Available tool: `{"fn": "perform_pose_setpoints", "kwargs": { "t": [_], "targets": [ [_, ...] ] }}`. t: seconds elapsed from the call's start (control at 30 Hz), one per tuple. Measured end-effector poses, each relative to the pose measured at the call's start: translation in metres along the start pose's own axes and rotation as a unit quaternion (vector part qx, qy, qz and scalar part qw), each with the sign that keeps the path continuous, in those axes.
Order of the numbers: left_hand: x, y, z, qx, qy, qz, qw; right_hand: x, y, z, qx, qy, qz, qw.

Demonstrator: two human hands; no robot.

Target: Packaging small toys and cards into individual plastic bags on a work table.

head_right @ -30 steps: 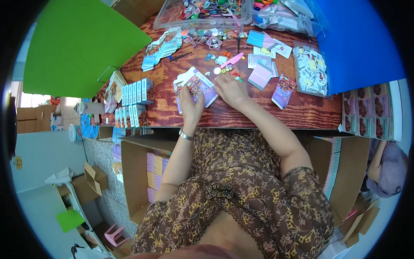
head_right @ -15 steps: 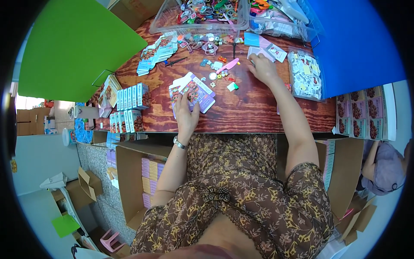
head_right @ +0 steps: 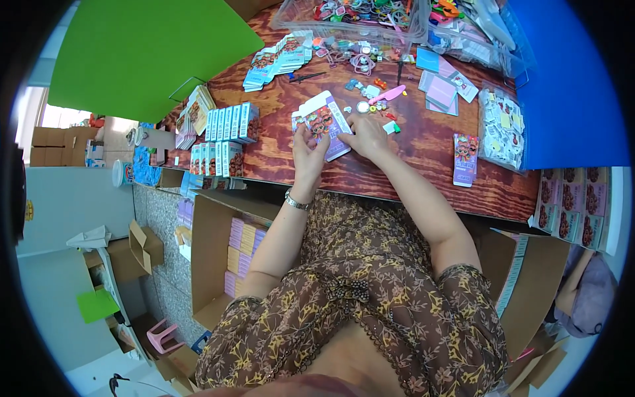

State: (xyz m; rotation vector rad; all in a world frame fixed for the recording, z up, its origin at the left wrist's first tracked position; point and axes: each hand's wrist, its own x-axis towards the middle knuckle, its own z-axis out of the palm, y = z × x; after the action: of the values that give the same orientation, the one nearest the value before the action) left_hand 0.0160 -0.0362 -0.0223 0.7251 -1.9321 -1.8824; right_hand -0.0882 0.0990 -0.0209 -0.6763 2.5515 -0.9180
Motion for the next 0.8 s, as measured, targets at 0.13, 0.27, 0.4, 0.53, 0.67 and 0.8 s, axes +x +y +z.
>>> {"fn": "perform_pose_setpoints", "kwargs": {
  "t": [0.13,0.27,0.4,0.53,0.67,0.8],
  "targets": [
    [-0.006,0.018,0.000,-0.023,-0.001,-0.018,1.000,-0.026,-0.010,-0.010,0.061,0.068,-0.093,0.991],
    [-0.016,0.032,0.017,0.164,0.050,0.130,0.977,-0.060,-0.022,-0.013,0.115,0.165,-0.223,0.954],
    [-0.022,0.041,0.029,0.097,0.035,0.138,0.985,-0.077,-0.018,-0.023,0.156,0.139,-0.186,0.960],
    [-0.029,0.043,0.032,0.123,0.027,0.145,0.981,-0.102,-0.028,-0.037,0.199,0.185,-0.160,0.949],
    [-0.040,0.046,0.041,0.195,0.076,0.317,0.925,-0.108,-0.030,-0.049,0.014,0.309,-0.273,0.911],
    [-0.046,0.044,0.042,0.244,0.023,0.384,0.890,-0.113,-0.028,-0.050,-0.029,0.295,-0.254,0.920]
  ]
}}
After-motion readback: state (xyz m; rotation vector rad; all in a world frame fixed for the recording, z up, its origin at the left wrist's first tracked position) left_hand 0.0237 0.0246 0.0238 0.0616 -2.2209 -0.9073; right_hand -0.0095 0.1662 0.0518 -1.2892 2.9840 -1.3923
